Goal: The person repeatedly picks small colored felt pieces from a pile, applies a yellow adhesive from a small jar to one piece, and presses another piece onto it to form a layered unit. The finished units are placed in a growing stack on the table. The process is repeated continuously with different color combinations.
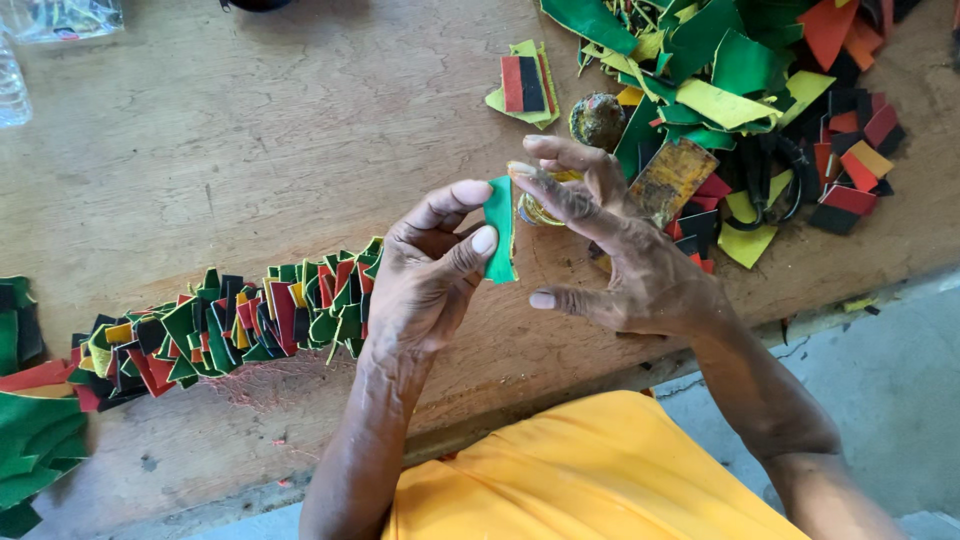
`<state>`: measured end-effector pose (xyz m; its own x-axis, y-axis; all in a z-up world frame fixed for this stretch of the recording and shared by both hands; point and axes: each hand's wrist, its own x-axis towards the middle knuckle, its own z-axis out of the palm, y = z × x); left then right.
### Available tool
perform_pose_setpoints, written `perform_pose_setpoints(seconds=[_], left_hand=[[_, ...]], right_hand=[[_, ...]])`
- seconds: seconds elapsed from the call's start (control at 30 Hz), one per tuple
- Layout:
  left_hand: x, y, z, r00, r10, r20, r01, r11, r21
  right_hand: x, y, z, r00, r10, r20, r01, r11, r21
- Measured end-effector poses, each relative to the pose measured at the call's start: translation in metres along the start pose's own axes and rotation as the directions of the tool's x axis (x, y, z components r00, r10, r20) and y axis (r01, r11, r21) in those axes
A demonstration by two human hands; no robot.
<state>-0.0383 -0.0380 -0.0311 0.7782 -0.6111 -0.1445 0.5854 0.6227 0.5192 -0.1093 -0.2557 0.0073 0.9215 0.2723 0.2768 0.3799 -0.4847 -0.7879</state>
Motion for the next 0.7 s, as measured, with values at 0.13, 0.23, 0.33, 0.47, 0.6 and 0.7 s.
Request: perform_pose_setpoints(seconds=[0.13, 0.23, 0.33, 0.47, 0.6, 0.7], left_hand=[[0.002, 0.000, -0.002, 1.000, 0.011, 0.005, -0.011, 1.000, 0.003], [0.003, 0.001, -0.005, 1.000, 0.014, 0.020, -0.014, 1.000, -0.013], [0.004, -0.001, -0.005, 1.000, 0.012, 0.025, -0.012, 1.000, -0.011], [0.007, 0.002, -0.005, 0.999, 0.037, 0.015, -0.037, 0.999, -0.008], [0.006, 0.005, -0.007, 0.998, 0.052, 0.025, -0.052, 0.999, 0.004], [0.009, 0.006, -0.004, 0.998, 0.059, 0.001, -0.059, 0.997, 0.043]], right_hand=[[-0.002, 0.000, 0.000, 0.994, -0.094, -0.050, 0.087, 0.989, -0.122], [0.000, 0.001, 0.002, 0.981, -0.152, -0.118, 0.130, 0.976, -0.176], [0.002, 0.004, 0.006, 0.982, -0.109, -0.153, 0.097, 0.992, -0.080], [0.002, 0.004, 0.010, 0.968, -0.215, -0.131, 0.175, 0.949, -0.263], [-0.001, 0.004, 0.011, 0.967, -0.203, -0.157, 0.116, 0.891, -0.440], [0.001, 0.002, 0.010, 0.978, -0.174, -0.115, 0.120, 0.921, -0.370]])
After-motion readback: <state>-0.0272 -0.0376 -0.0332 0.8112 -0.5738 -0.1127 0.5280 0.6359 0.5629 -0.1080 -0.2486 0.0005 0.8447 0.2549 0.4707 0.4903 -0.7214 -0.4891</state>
